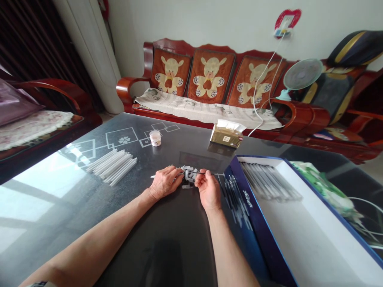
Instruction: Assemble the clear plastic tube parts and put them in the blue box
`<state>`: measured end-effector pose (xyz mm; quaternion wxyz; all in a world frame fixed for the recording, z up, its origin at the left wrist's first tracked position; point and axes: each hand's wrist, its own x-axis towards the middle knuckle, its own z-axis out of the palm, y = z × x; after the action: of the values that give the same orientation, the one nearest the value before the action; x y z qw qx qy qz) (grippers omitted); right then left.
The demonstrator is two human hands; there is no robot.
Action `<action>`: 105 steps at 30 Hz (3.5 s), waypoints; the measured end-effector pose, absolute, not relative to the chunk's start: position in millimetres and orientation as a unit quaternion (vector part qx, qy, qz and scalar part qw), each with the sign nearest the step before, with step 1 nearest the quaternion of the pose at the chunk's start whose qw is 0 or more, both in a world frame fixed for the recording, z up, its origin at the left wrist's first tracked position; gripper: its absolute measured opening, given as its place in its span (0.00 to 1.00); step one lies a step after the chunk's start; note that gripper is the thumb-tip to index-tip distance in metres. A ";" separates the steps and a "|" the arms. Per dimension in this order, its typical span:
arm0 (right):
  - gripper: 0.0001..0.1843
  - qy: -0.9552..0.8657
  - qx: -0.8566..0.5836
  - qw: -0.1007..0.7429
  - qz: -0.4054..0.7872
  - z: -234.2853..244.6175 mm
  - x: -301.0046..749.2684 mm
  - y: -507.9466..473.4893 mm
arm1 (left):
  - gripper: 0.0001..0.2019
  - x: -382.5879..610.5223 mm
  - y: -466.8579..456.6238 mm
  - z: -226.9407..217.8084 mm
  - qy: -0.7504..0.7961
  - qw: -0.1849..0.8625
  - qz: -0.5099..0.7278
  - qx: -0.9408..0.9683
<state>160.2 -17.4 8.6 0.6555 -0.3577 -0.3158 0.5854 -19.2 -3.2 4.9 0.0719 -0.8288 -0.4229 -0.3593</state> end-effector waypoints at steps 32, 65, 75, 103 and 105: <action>0.18 -0.366 -0.426 0.674 0.480 16.2 145.7 -21.2 | 0.14 -16.8 -3.7 9.9 -0.397 -0.010 -0.403 -0.824; 0.11 -0.793 -0.544 0.269 0.043 12.6 165.9 -30.6 | 0.09 -25.0 8.7 1.6 -0.457 0.070 -0.423 -0.780; 0.08 -0.733 -0.531 0.405 0.127 13.5 160.9 -25.1 | 0.11 -23.2 5.9 3.1 -0.441 0.054 -0.411 -0.796; 0.15 -0.477 -0.481 0.588 0.442 3.9 143.4 -22.3 | 0.14 -20.3 1.1 5.7 -0.377 0.016 -0.416 -0.828; 0.15 -0.481 -0.477 0.586 0.445 4.5 143.1 -22.7 | 0.14 -20.2 0.9 5.7 -0.375 0.017 -0.414 -0.829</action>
<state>143.1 -22.7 4.5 0.5861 -0.4768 -0.4807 0.4450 -20.2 0.9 5.7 0.0169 -0.8291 -0.3753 -0.4141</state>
